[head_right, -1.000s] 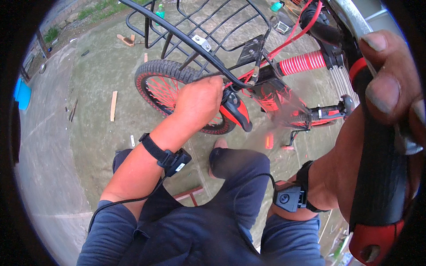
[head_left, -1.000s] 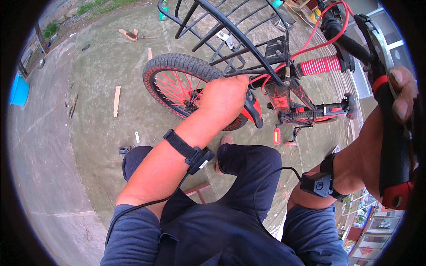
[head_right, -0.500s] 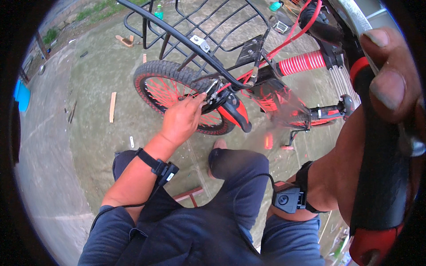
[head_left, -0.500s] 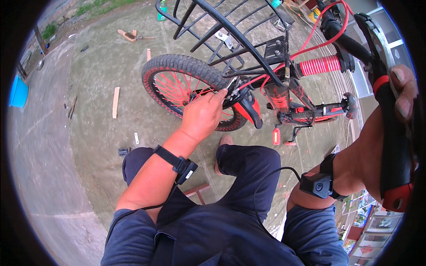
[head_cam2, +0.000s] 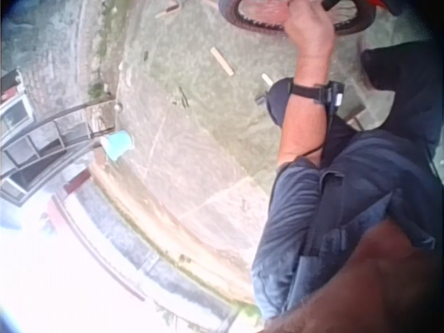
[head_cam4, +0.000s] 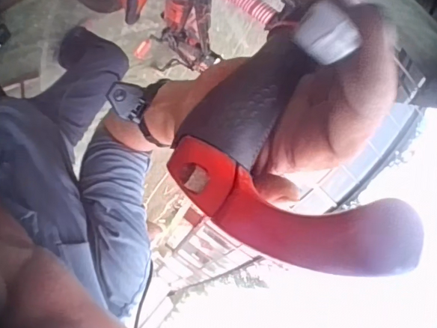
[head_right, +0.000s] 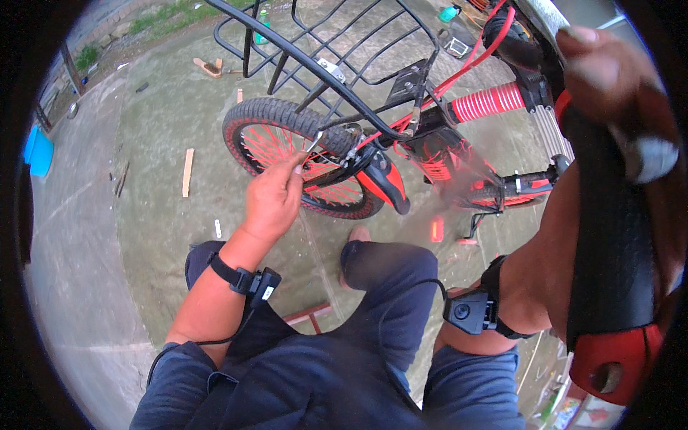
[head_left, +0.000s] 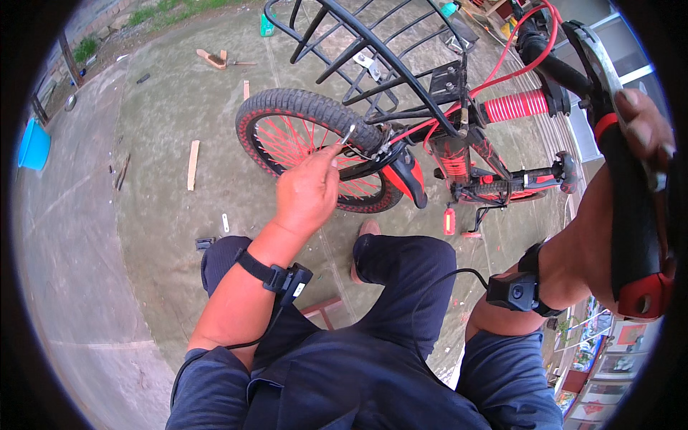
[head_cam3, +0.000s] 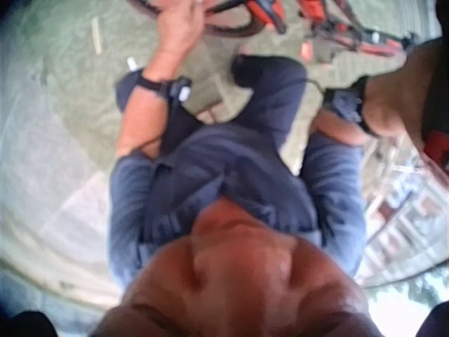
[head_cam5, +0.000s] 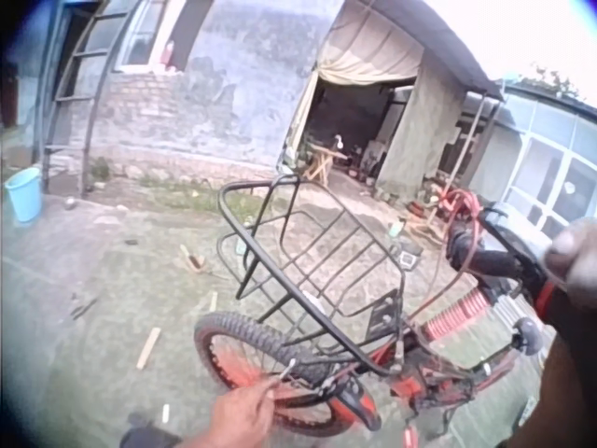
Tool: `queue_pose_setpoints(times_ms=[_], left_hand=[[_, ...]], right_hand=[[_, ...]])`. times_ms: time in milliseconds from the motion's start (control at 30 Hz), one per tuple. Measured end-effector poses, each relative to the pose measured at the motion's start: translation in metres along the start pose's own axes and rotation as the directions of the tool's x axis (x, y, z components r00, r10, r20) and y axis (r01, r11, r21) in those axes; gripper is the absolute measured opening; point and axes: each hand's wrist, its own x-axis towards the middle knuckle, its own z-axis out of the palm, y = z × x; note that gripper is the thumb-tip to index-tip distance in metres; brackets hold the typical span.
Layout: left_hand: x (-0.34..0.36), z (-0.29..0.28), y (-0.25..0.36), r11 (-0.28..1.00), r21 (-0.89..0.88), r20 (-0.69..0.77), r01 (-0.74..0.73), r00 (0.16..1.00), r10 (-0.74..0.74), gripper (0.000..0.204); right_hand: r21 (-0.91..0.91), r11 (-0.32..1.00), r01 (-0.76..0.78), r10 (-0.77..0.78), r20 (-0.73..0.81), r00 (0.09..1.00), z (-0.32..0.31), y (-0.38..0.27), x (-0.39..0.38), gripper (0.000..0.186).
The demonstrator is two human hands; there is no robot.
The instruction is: The person uses a wrench and pliers to tighten a bolt on the front fork of a bicycle. They then adjust a metal mounting bracket inside a front basket by hand and with a tool.
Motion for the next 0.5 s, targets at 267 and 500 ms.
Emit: queue_pose_setpoints(times_ms=[267,500], left_hand=[[-0.006,-0.005,-0.017,0.972,-0.101,-0.014,0.212,0.977,-0.215,0.024],[-0.007,-0.006,-0.025,0.955,-0.185,-0.051,0.232,0.968,-0.245,0.026]], right_hand=[[-0.015,1.0,-0.014,0.014,0.021,1.0,0.001,0.001,0.002,0.076],[-0.029,0.999,-0.021,0.022,0.024,0.999,0.005,-0.001,0.001,0.078]])
